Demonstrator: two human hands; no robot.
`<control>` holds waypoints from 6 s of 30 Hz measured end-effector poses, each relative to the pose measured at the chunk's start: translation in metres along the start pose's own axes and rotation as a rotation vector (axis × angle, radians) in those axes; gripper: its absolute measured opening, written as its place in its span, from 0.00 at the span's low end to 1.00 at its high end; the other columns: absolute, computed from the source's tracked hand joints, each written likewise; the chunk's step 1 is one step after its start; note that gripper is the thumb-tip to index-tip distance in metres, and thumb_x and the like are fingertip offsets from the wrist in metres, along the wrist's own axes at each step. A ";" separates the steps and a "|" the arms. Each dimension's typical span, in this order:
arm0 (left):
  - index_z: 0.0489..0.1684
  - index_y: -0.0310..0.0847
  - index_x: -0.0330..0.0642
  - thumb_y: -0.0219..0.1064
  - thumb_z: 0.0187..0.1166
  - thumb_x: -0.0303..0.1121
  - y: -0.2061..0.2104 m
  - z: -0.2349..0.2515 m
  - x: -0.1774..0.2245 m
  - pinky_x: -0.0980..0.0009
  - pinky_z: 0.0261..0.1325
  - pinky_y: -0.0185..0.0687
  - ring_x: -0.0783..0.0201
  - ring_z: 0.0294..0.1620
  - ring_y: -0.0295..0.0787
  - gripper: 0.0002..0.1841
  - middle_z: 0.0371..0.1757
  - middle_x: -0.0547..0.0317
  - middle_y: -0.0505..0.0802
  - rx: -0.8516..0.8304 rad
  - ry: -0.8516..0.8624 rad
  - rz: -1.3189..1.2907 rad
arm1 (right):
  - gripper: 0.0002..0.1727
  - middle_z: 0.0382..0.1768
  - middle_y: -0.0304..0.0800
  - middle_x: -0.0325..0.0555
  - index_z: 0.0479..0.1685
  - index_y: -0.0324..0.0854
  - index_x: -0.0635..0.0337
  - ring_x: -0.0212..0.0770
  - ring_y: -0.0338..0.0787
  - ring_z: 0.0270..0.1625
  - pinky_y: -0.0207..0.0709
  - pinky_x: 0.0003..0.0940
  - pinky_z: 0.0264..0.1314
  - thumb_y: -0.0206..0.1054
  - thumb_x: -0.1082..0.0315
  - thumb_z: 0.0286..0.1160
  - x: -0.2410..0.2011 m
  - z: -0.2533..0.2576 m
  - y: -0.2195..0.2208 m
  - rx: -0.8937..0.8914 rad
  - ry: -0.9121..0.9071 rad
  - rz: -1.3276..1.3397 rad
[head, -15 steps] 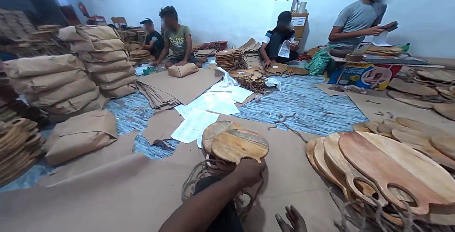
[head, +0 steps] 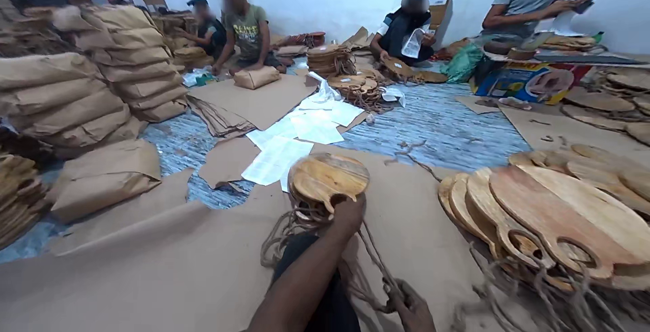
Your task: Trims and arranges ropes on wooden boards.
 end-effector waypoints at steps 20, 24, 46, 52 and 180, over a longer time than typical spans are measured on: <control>0.79 0.73 0.39 0.75 0.73 0.26 0.029 0.025 -0.022 0.26 0.66 0.76 0.21 0.74 0.74 0.31 0.79 0.25 0.75 0.025 -0.010 0.220 | 0.17 0.47 0.95 0.44 0.61 0.89 0.56 0.41 0.93 0.48 0.83 0.46 0.60 0.61 0.60 0.87 0.043 -0.111 -0.129 0.288 0.244 -0.343; 0.77 0.78 0.41 0.80 0.70 0.34 0.046 -0.013 0.040 0.31 0.73 0.73 0.32 0.78 0.75 0.32 0.80 0.37 0.78 0.040 0.449 0.252 | 0.19 0.49 0.95 0.45 0.60 0.89 0.57 0.39 0.93 0.50 0.83 0.43 0.63 0.62 0.53 0.87 0.044 -0.104 -0.122 0.187 0.209 -0.292; 0.59 0.83 0.37 0.50 0.94 0.47 0.204 -0.123 0.112 0.45 0.62 0.82 0.45 0.60 0.90 0.23 0.59 0.43 0.90 -0.328 0.531 0.276 | 0.14 0.47 0.95 0.49 0.57 0.90 0.57 0.44 0.93 0.50 0.83 0.47 0.62 0.63 0.61 0.88 0.062 -0.083 -0.108 0.153 0.324 -0.260; 0.58 0.83 0.38 0.50 0.92 0.44 0.192 -0.141 0.107 0.42 0.60 0.82 0.44 0.61 0.90 0.20 0.56 0.43 0.92 -0.382 0.463 0.375 | 0.12 0.42 0.96 0.48 0.53 0.92 0.61 0.41 0.92 0.43 0.83 0.42 0.56 0.67 0.64 0.85 0.062 -0.087 -0.103 0.160 0.350 -0.174; 0.59 0.80 0.24 0.63 0.81 0.25 0.084 -0.168 0.093 0.69 0.39 0.83 0.68 0.32 0.84 0.14 0.41 0.48 0.91 0.035 0.531 -0.902 | 0.25 0.50 0.86 0.58 0.72 0.72 0.66 0.47 0.88 0.46 0.84 0.46 0.49 0.57 0.54 0.91 -0.010 0.034 -0.291 0.925 0.162 0.696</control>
Point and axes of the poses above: each hand's wrist, its own z-axis towards the middle knuckle, its own y-axis out of the palm, x = y × z, the point moved 6 cm from there along z, towards the middle knuckle
